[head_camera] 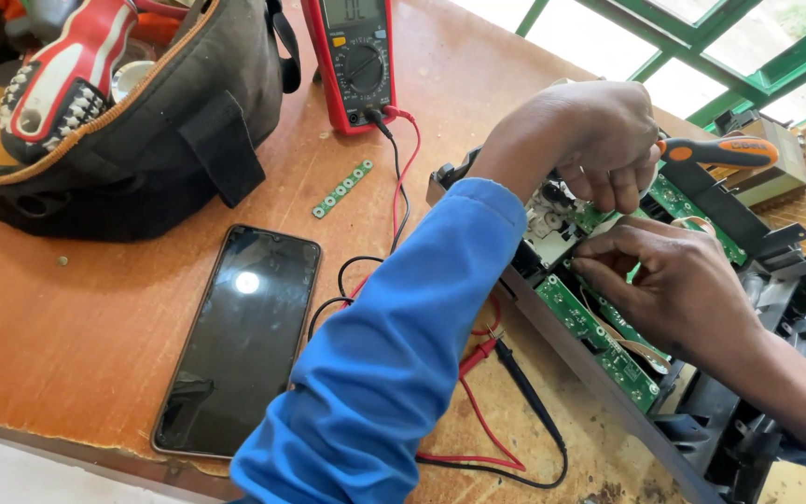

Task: A person is repairing an electronic device, using a screwdriver to manipulate and probe components on the internal circuit board.

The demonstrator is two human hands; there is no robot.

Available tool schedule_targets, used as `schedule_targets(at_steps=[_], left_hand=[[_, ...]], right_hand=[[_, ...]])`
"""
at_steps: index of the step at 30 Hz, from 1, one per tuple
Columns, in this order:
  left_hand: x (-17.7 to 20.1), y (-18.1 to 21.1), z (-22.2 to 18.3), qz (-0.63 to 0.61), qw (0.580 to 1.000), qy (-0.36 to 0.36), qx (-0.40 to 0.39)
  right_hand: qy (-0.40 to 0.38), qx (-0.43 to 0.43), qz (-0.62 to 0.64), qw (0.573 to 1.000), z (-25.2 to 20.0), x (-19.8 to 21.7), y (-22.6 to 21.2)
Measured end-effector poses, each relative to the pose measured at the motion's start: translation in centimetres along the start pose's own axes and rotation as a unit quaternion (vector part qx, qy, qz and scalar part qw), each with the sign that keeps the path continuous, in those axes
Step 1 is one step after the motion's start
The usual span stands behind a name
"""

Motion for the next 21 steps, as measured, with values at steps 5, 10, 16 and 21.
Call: schedule_targets(at_steps=[5, 10, 16, 21], left_hand=[[0.0, -0.1, 0.6, 0.013, 1.000, 0.002, -0.003], [0.0, 0.0, 0.2, 0.029, 1.000, -0.009, -0.004], [-0.1, -0.1, -0.1, 0.020, 1.000, -0.015, 0.006], [0.1, 0.2, -1.1, 0.053, 0.998, -0.015, -0.012]], right_hand=[[-0.016, -0.062, 0.034, 0.997, 0.5, 0.3, -0.5], [-0.024, -0.127, 0.031, 0.991, 0.7, 0.3, -1.0], [-0.074, -0.227, 0.065, 0.969, 2.1, 1.3, -3.2], [-0.090, -0.330, 0.068, 0.937, 1.9, 1.3, -4.3]])
Point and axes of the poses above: each hand's wrist, its own z-axis towards the middle knuckle, its own x-axis out of the back of the hand, y = z × x, the point moved 3 cm from there along z, towards the middle knuckle, and after that the axes turned 10 degrees about x, right-handed, at the moved point
